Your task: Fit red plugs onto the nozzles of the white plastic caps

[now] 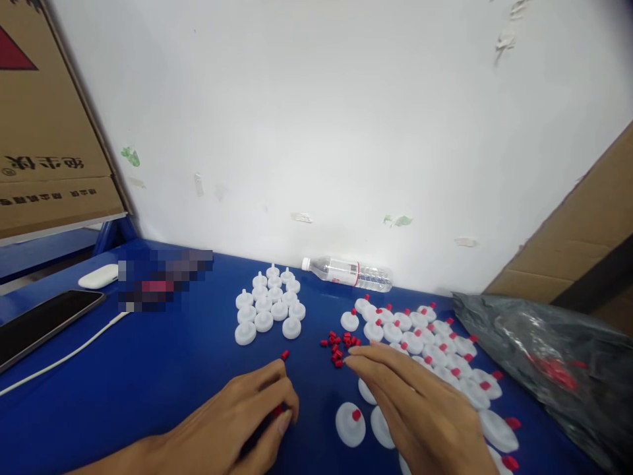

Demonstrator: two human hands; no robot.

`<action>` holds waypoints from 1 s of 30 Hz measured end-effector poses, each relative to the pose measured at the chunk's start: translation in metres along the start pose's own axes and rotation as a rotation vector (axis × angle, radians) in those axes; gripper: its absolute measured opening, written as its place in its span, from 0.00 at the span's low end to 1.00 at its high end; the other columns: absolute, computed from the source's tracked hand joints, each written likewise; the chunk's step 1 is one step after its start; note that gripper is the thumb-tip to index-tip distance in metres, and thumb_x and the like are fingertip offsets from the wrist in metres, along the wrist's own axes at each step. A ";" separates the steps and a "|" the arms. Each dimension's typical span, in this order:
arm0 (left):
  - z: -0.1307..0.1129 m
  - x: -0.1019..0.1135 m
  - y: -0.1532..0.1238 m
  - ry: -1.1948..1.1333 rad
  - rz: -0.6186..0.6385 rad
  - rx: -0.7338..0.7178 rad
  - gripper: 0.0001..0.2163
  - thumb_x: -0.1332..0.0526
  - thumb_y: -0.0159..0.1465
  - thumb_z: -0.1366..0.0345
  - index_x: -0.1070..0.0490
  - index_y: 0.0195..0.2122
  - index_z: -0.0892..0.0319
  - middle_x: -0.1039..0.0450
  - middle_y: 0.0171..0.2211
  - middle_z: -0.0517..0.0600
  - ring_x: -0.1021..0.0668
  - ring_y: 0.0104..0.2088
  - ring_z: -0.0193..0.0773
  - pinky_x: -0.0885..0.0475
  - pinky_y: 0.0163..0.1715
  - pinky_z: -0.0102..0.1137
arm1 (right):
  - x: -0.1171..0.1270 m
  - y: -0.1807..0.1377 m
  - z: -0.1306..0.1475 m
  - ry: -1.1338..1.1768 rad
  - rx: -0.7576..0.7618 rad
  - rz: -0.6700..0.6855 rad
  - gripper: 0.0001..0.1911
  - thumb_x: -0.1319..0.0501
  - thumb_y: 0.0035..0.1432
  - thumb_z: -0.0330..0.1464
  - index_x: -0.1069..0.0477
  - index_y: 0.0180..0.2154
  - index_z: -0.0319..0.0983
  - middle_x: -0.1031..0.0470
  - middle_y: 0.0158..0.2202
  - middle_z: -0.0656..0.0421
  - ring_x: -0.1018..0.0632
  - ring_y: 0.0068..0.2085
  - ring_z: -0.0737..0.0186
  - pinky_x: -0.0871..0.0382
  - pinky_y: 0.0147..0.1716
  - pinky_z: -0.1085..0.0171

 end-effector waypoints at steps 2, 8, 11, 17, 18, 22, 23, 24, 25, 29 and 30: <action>0.002 -0.002 -0.005 0.028 -0.022 0.039 0.10 0.44 0.73 0.66 0.27 0.50 0.45 0.20 0.52 0.44 0.21 0.58 0.40 0.25 0.55 0.25 | 0.001 0.001 0.001 -0.012 0.014 -0.007 0.22 0.46 0.64 0.17 0.22 0.50 0.39 0.15 0.47 0.58 0.14 0.47 0.63 0.20 0.51 0.67; 0.000 -0.003 -0.002 -0.010 -0.053 0.121 0.09 0.46 0.74 0.63 0.27 0.49 0.45 0.21 0.52 0.43 0.21 0.58 0.38 0.26 0.56 0.25 | 0.000 0.003 0.002 0.020 0.009 -0.031 0.21 0.46 0.65 0.17 0.22 0.49 0.40 0.15 0.45 0.58 0.14 0.44 0.63 0.19 0.47 0.65; 0.000 -0.003 0.005 -0.070 0.044 0.115 0.07 0.46 0.76 0.63 0.29 0.45 0.48 0.22 0.43 0.43 0.18 0.47 0.35 0.24 0.51 0.25 | -0.001 0.004 0.003 0.035 0.013 -0.028 0.18 0.46 0.70 0.20 0.21 0.50 0.39 0.15 0.44 0.57 0.15 0.43 0.63 0.20 0.46 0.64; -0.002 -0.001 0.009 -0.063 0.024 -0.006 0.10 0.46 0.78 0.62 0.29 0.40 0.52 0.23 0.38 0.44 0.19 0.37 0.35 0.24 0.42 0.24 | 0.000 0.015 0.008 0.076 0.008 -0.043 0.17 0.47 0.78 0.32 0.20 0.41 0.40 0.16 0.36 0.61 0.16 0.35 0.66 0.25 0.40 0.67; -0.003 0.000 0.010 -0.049 0.006 -0.031 0.10 0.47 0.79 0.62 0.29 0.40 0.52 0.23 0.37 0.44 0.20 0.35 0.35 0.24 0.40 0.25 | 0.000 0.017 0.009 0.075 0.012 -0.033 0.18 0.48 0.79 0.32 0.21 0.41 0.41 0.16 0.35 0.63 0.17 0.34 0.67 0.25 0.40 0.67; -0.006 0.003 0.011 -0.033 -0.016 -0.080 0.12 0.47 0.79 0.62 0.30 0.37 0.53 0.24 0.33 0.43 0.21 0.31 0.34 0.25 0.36 0.24 | 0.000 0.019 0.010 0.063 0.036 -0.025 0.18 0.50 0.79 0.30 0.21 0.42 0.41 0.15 0.35 0.64 0.17 0.34 0.66 0.28 0.41 0.66; -0.006 0.002 0.011 -0.035 -0.011 -0.074 0.12 0.47 0.79 0.62 0.29 0.38 0.53 0.24 0.34 0.43 0.20 0.32 0.34 0.24 0.37 0.24 | 0.000 0.018 0.010 0.060 0.036 -0.021 0.18 0.49 0.78 0.28 0.21 0.43 0.40 0.15 0.36 0.63 0.16 0.35 0.67 0.28 0.43 0.65; -0.006 0.001 0.010 -0.035 -0.007 -0.064 0.11 0.46 0.79 0.62 0.28 0.39 0.52 0.23 0.35 0.44 0.19 0.33 0.34 0.24 0.37 0.23 | -0.001 0.016 0.010 0.058 0.037 -0.016 0.17 0.49 0.78 0.27 0.21 0.43 0.40 0.15 0.38 0.63 0.16 0.36 0.67 0.28 0.44 0.65; -0.004 0.000 0.008 -0.029 -0.011 -0.046 0.10 0.46 0.78 0.62 0.28 0.40 0.52 0.22 0.37 0.44 0.18 0.35 0.35 0.23 0.38 0.23 | -0.002 0.014 0.009 0.054 0.035 -0.012 0.17 0.49 0.77 0.26 0.21 0.44 0.40 0.15 0.39 0.63 0.16 0.37 0.67 0.29 0.46 0.65; 0.001 -0.003 0.001 0.024 -0.145 0.051 0.09 0.46 0.78 0.59 0.27 0.47 0.48 0.20 0.46 0.45 0.18 0.50 0.39 0.23 0.51 0.25 | -0.006 0.008 0.007 0.015 0.030 -0.006 0.17 0.49 0.76 0.24 0.21 0.46 0.38 0.15 0.42 0.63 0.16 0.41 0.66 0.31 0.50 0.64; 0.001 -0.002 0.000 0.025 -0.176 0.062 0.10 0.48 0.78 0.57 0.27 0.47 0.48 0.21 0.46 0.45 0.19 0.51 0.39 0.24 0.53 0.26 | -0.007 0.007 0.007 0.006 0.032 -0.005 0.17 0.50 0.77 0.24 0.21 0.46 0.38 0.15 0.42 0.63 0.16 0.41 0.66 0.32 0.50 0.63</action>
Point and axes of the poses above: each hand's wrist, its own y-axis towards the middle knuckle, its own x-axis out of the back of the hand, z = x × y, the point moved 4 cm from there along y, towards the middle knuckle
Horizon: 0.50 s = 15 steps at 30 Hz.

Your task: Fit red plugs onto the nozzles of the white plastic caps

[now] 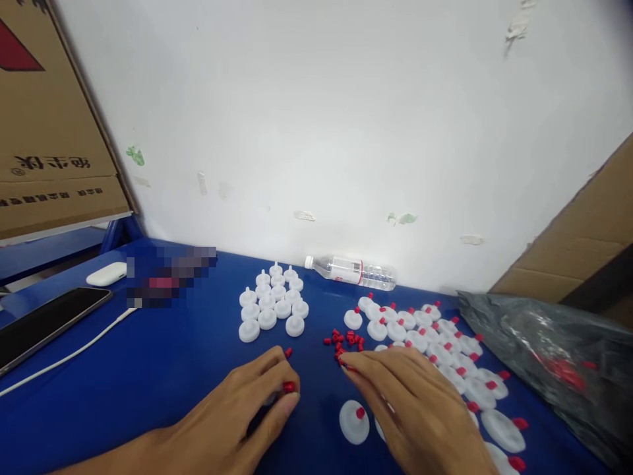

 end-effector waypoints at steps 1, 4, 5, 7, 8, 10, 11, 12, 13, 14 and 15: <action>0.000 0.000 0.000 -0.011 0.003 -0.004 0.10 0.49 0.79 0.57 0.28 0.46 0.48 0.21 0.46 0.45 0.19 0.50 0.38 0.24 0.54 0.26 | -0.001 -0.001 0.000 -0.005 0.002 0.007 0.18 0.50 0.77 0.25 0.21 0.46 0.39 0.15 0.42 0.63 0.16 0.40 0.66 0.32 0.50 0.63; -0.002 -0.003 0.004 -0.078 0.141 -0.016 0.11 0.50 0.79 0.62 0.28 0.44 0.50 0.25 0.45 0.46 0.20 0.45 0.36 0.24 0.50 0.26 | -0.006 -0.001 0.000 0.013 -0.007 0.040 0.20 0.52 0.79 0.28 0.22 0.44 0.40 0.16 0.40 0.64 0.17 0.38 0.67 0.31 0.48 0.63; -0.001 -0.003 0.006 -0.091 0.183 -0.009 0.11 0.50 0.79 0.64 0.28 0.44 0.50 0.27 0.46 0.47 0.21 0.44 0.35 0.24 0.50 0.27 | -0.007 -0.002 -0.001 0.024 -0.018 0.049 0.19 0.52 0.79 0.29 0.22 0.44 0.40 0.16 0.39 0.64 0.17 0.37 0.67 0.30 0.47 0.63; 0.000 -0.003 0.008 -0.085 0.188 0.013 0.12 0.49 0.78 0.66 0.26 0.46 0.50 0.31 0.49 0.48 0.22 0.45 0.36 0.24 0.50 0.30 | -0.009 -0.003 -0.003 0.033 -0.033 0.074 0.18 0.51 0.79 0.30 0.22 0.45 0.40 0.16 0.38 0.63 0.18 0.36 0.67 0.29 0.44 0.62; 0.001 -0.002 0.009 -0.069 0.146 0.020 0.11 0.48 0.78 0.66 0.25 0.47 0.50 0.32 0.49 0.49 0.22 0.45 0.37 0.24 0.48 0.31 | -0.010 -0.003 -0.005 0.027 -0.032 0.088 0.18 0.51 0.79 0.31 0.22 0.46 0.40 0.17 0.37 0.63 0.18 0.36 0.66 0.29 0.43 0.62; 0.002 0.001 0.009 -0.027 0.046 0.022 0.10 0.44 0.77 0.65 0.23 0.50 0.48 0.34 0.47 0.48 0.23 0.42 0.36 0.24 0.43 0.30 | -0.012 -0.004 -0.006 -0.005 -0.023 0.111 0.18 0.51 0.79 0.31 0.22 0.49 0.41 0.16 0.39 0.62 0.18 0.37 0.63 0.29 0.43 0.60; 0.003 0.002 0.009 -0.016 0.004 0.014 0.10 0.43 0.76 0.64 0.22 0.51 0.47 0.34 0.45 0.48 0.24 0.39 0.35 0.25 0.40 0.29 | -0.012 -0.004 -0.007 -0.021 -0.026 0.117 0.18 0.51 0.79 0.31 0.22 0.50 0.41 0.16 0.40 0.61 0.17 0.39 0.61 0.29 0.44 0.59; 0.003 0.004 0.009 -0.020 -0.029 0.000 0.10 0.42 0.76 0.64 0.22 0.51 0.46 0.34 0.42 0.47 0.24 0.37 0.34 0.25 0.37 0.28 | -0.011 -0.004 -0.007 -0.033 -0.037 0.113 0.17 0.50 0.78 0.31 0.22 0.51 0.41 0.16 0.41 0.61 0.18 0.40 0.60 0.29 0.45 0.58; 0.002 0.006 0.009 -0.039 -0.049 -0.018 0.10 0.41 0.76 0.64 0.22 0.52 0.46 0.34 0.40 0.46 0.25 0.35 0.33 0.26 0.35 0.27 | -0.009 -0.003 -0.008 -0.035 -0.055 0.100 0.16 0.48 0.77 0.30 0.22 0.51 0.41 0.16 0.43 0.60 0.18 0.42 0.58 0.29 0.46 0.57; 0.001 0.007 0.009 -0.073 -0.061 -0.046 0.11 0.41 0.76 0.65 0.22 0.53 0.46 0.32 0.39 0.46 0.24 0.34 0.32 0.26 0.34 0.26 | -0.007 -0.001 -0.007 -0.029 -0.074 0.079 0.14 0.47 0.76 0.30 0.22 0.52 0.41 0.16 0.44 0.60 0.18 0.43 0.58 0.29 0.48 0.57; -0.001 0.009 0.009 -0.116 -0.065 -0.081 0.11 0.41 0.77 0.65 0.23 0.55 0.46 0.31 0.38 0.45 0.23 0.33 0.32 0.25 0.34 0.25 | -0.003 0.001 -0.006 -0.015 -0.082 0.055 0.13 0.45 0.75 0.31 0.22 0.52 0.41 0.16 0.45 0.59 0.18 0.44 0.58 0.30 0.50 0.57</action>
Point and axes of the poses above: each hand's wrist, its own y-axis towards the middle knuckle, its own x-axis out of the back of the hand, z = x × y, the point moved 4 cm from there along y, towards the middle knuckle
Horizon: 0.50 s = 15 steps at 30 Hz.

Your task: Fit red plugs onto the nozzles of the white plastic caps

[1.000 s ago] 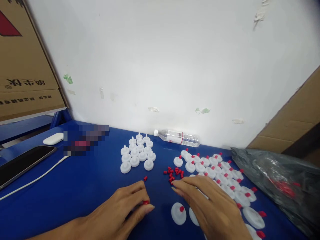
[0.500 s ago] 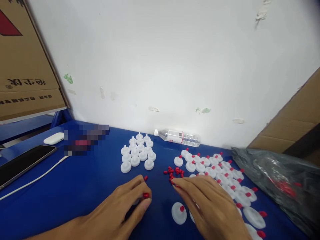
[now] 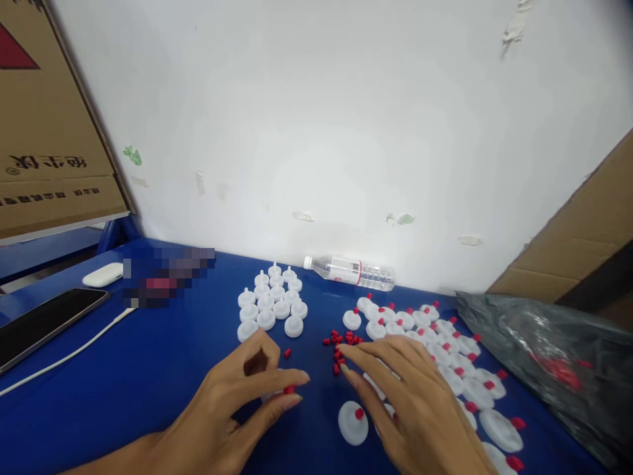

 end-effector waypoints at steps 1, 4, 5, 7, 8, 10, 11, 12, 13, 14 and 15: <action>-0.003 0.001 0.001 -0.048 -0.004 -0.030 0.11 0.41 0.77 0.65 0.23 0.56 0.47 0.28 0.38 0.45 0.22 0.34 0.31 0.24 0.36 0.24 | 0.003 0.001 0.002 0.014 0.010 -0.013 0.12 0.43 0.74 0.33 0.22 0.52 0.40 0.16 0.46 0.59 0.18 0.46 0.58 0.30 0.53 0.58; -0.014 0.005 0.004 -0.146 -0.059 -0.117 0.09 0.41 0.77 0.63 0.23 0.54 0.49 0.20 0.39 0.45 0.16 0.36 0.30 0.21 0.38 0.19 | 0.006 0.002 0.015 0.023 0.156 0.045 0.22 0.41 0.73 0.47 0.25 0.57 0.39 0.16 0.49 0.58 0.18 0.50 0.59 0.33 0.61 0.59; -0.018 0.006 0.004 -0.155 -0.092 -0.151 0.08 0.40 0.77 0.63 0.23 0.53 0.50 0.18 0.38 0.45 0.15 0.35 0.30 0.21 0.38 0.18 | 0.002 0.001 0.020 0.008 0.207 0.073 0.26 0.43 0.73 0.50 0.26 0.59 0.38 0.16 0.50 0.58 0.18 0.51 0.60 0.34 0.62 0.59; -0.024 0.006 0.003 -0.153 -0.157 -0.198 0.06 0.39 0.77 0.61 0.24 0.50 0.51 0.15 0.35 0.44 0.14 0.31 0.30 0.21 0.36 0.16 | -0.009 -0.004 0.032 -0.027 0.260 0.073 0.28 0.47 0.75 0.50 0.26 0.60 0.37 0.16 0.50 0.56 0.18 0.50 0.61 0.33 0.62 0.61; -0.025 0.006 0.001 -0.150 -0.168 -0.220 0.05 0.39 0.77 0.61 0.25 0.49 0.51 0.15 0.34 0.43 0.14 0.30 0.30 0.21 0.35 0.16 | -0.016 -0.007 0.037 -0.036 0.252 0.025 0.25 0.48 0.77 0.47 0.25 0.58 0.37 0.15 0.48 0.56 0.17 0.48 0.61 0.31 0.61 0.61; -0.025 0.004 -0.003 -0.137 -0.152 -0.246 0.05 0.41 0.78 0.60 0.27 0.50 0.50 0.15 0.33 0.43 0.15 0.28 0.30 0.22 0.34 0.17 | -0.027 -0.011 0.047 -0.010 0.179 -0.167 0.20 0.47 0.77 0.42 0.21 0.50 0.38 0.15 0.39 0.57 0.16 0.41 0.63 0.29 0.59 0.62; -0.024 0.002 -0.005 -0.113 -0.119 -0.258 0.06 0.43 0.78 0.59 0.28 0.51 0.50 0.15 0.34 0.43 0.15 0.28 0.30 0.22 0.33 0.18 | -0.031 -0.013 0.050 0.015 0.120 -0.295 0.20 0.48 0.77 0.40 0.20 0.45 0.39 0.16 0.35 0.59 0.16 0.37 0.64 0.29 0.58 0.61; -0.023 0.001 -0.006 -0.067 -0.087 -0.272 0.07 0.44 0.79 0.59 0.28 0.51 0.50 0.16 0.34 0.43 0.15 0.29 0.31 0.23 0.34 0.19 | -0.034 -0.015 0.052 0.035 0.069 -0.380 0.20 0.49 0.78 0.39 0.20 0.42 0.39 0.17 0.32 0.60 0.17 0.33 0.66 0.28 0.57 0.62; -0.022 0.000 -0.007 -0.006 -0.060 -0.285 0.07 0.46 0.79 0.59 0.29 0.51 0.50 0.16 0.35 0.44 0.16 0.30 0.31 0.24 0.34 0.20 | -0.036 -0.016 0.054 0.056 0.026 -0.423 0.21 0.49 0.78 0.39 0.20 0.40 0.40 0.18 0.29 0.61 0.18 0.31 0.66 0.27 0.56 0.62; -0.021 0.000 -0.008 0.067 -0.041 -0.286 0.08 0.47 0.80 0.59 0.30 0.51 0.50 0.17 0.36 0.45 0.16 0.31 0.31 0.25 0.34 0.21 | -0.036 -0.015 0.054 0.067 0.008 -0.426 0.22 0.49 0.78 0.40 0.21 0.38 0.40 0.19 0.27 0.61 0.19 0.29 0.67 0.26 0.54 0.62; -0.021 0.000 -0.007 0.139 -0.023 -0.286 0.08 0.48 0.80 0.60 0.30 0.49 0.51 0.18 0.37 0.45 0.17 0.31 0.31 0.26 0.34 0.22 | -0.035 -0.014 0.055 0.066 0.018 -0.383 0.22 0.49 0.77 0.41 0.21 0.38 0.40 0.20 0.27 0.61 0.19 0.28 0.67 0.25 0.52 0.63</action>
Point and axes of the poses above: each hand's wrist, its own y-axis towards the middle knuckle, its own x-axis out of the back of the hand, z = x × y, the point moved 4 cm from there along y, towards the middle knuckle
